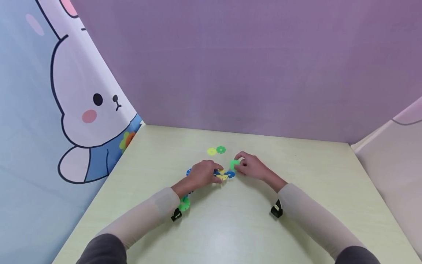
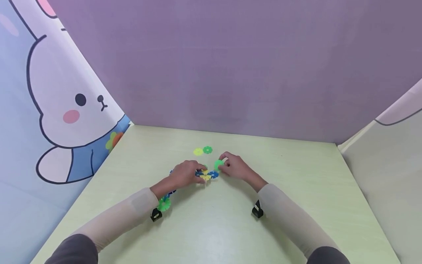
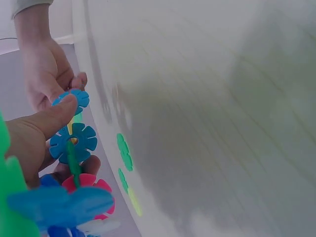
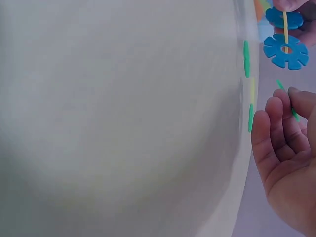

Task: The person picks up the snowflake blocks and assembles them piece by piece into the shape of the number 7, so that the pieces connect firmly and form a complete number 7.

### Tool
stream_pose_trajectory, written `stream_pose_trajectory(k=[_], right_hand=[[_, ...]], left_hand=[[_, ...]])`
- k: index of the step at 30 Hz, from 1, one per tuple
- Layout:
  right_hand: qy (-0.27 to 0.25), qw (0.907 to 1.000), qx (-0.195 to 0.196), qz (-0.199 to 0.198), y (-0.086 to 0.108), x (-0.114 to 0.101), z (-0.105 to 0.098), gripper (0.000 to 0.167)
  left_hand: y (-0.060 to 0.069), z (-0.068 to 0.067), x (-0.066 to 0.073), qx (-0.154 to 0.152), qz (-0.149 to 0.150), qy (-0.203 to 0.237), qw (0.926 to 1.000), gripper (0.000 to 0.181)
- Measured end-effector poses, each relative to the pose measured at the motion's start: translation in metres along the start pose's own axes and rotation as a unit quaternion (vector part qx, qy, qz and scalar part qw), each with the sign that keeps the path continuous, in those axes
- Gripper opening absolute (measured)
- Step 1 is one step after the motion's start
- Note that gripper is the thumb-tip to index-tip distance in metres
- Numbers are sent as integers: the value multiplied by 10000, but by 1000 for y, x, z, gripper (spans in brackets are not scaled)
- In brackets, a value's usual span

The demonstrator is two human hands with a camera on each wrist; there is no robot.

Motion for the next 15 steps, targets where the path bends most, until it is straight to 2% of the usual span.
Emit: stream_pose_trajectory(k=[9, 15], right_hand=[[-985, 9947, -6, 301, 16, 14, 0, 26], [-1309, 9894, 105, 615, 19, 20, 1, 26]], left_hand=[[-4, -1, 4, -59, -116, 56, 9999, 47], [-5, -2, 4, -3, -136, 97, 9999, 47]])
Point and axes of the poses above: each hand's wrist, its own y-axis away from the middle knuckle, its own z-axis out of the palm, x = y × z, the point moved 3 cm from there along -y, towards the middle knuckle, and after that the axes turned 6 degrees about x, right-handed, at the moved point
